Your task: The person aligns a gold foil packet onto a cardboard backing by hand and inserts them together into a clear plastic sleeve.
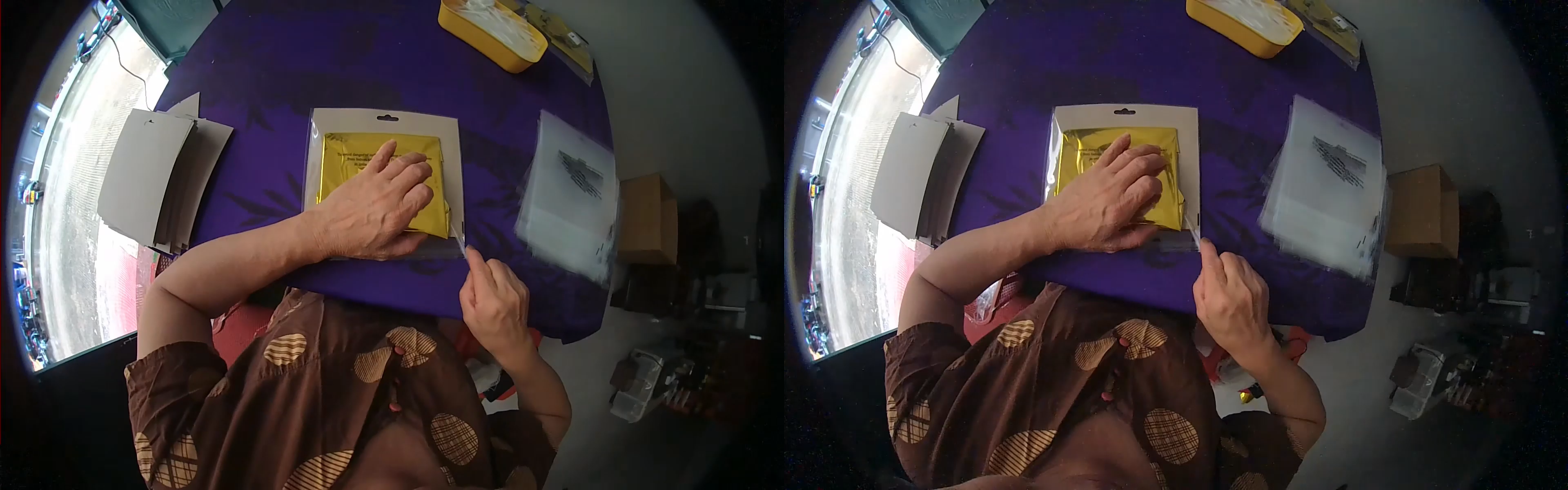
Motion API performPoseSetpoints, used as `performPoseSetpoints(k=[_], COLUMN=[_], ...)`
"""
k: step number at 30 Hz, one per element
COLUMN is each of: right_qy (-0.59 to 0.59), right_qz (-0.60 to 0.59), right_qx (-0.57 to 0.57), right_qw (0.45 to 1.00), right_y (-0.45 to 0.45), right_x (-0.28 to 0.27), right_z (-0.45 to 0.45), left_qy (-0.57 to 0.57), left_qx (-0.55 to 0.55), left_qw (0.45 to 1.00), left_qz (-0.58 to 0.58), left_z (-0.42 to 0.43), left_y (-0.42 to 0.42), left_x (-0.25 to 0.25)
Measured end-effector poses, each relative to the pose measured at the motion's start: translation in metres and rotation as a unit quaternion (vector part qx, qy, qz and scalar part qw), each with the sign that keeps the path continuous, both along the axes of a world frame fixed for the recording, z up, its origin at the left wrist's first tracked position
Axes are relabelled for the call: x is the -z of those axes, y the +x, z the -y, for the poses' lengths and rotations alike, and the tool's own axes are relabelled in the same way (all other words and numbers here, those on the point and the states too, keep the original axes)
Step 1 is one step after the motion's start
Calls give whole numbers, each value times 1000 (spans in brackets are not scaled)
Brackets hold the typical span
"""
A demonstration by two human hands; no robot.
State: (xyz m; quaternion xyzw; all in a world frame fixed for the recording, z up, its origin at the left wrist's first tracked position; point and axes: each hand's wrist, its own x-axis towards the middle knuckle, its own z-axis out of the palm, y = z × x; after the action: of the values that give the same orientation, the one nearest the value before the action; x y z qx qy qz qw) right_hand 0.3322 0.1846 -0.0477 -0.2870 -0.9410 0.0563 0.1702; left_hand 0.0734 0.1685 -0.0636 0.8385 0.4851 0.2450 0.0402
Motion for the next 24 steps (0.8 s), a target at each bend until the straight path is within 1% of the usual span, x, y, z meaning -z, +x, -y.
performPoseSetpoints(k=[3,6,10,12,16,18,22,24], right_qy=[11,27,53,62,91,83,71,73], right_qz=[7,4,17,-3,-25,-20,-11,-2], right_qx=[3,6,26,33,45,42,29,43], right_qw=[1000,1000,998,998,994,995,997,996], right_y=[-6,-13,-20,-22,-32,-37,-36,-30], right_x=[2,5,0,2,2,3,7,4], right_z=[1,-1,2,3,4,2,2,6], left_qy=[22,69,84,79,60,55,93,99], left_qx=[9,52,80,89,91,92,83,81], left_qw=[1000,996,993,992,993,993,992,992], left_qz=[-9,15,30,35,43,41,23,19], left_z=[-1,-3,-4,-5,-4,-3,-5,-5], left_y=[-1,0,1,1,1,0,1,1], left_x=[3,5,8,7,6,5,5,8])
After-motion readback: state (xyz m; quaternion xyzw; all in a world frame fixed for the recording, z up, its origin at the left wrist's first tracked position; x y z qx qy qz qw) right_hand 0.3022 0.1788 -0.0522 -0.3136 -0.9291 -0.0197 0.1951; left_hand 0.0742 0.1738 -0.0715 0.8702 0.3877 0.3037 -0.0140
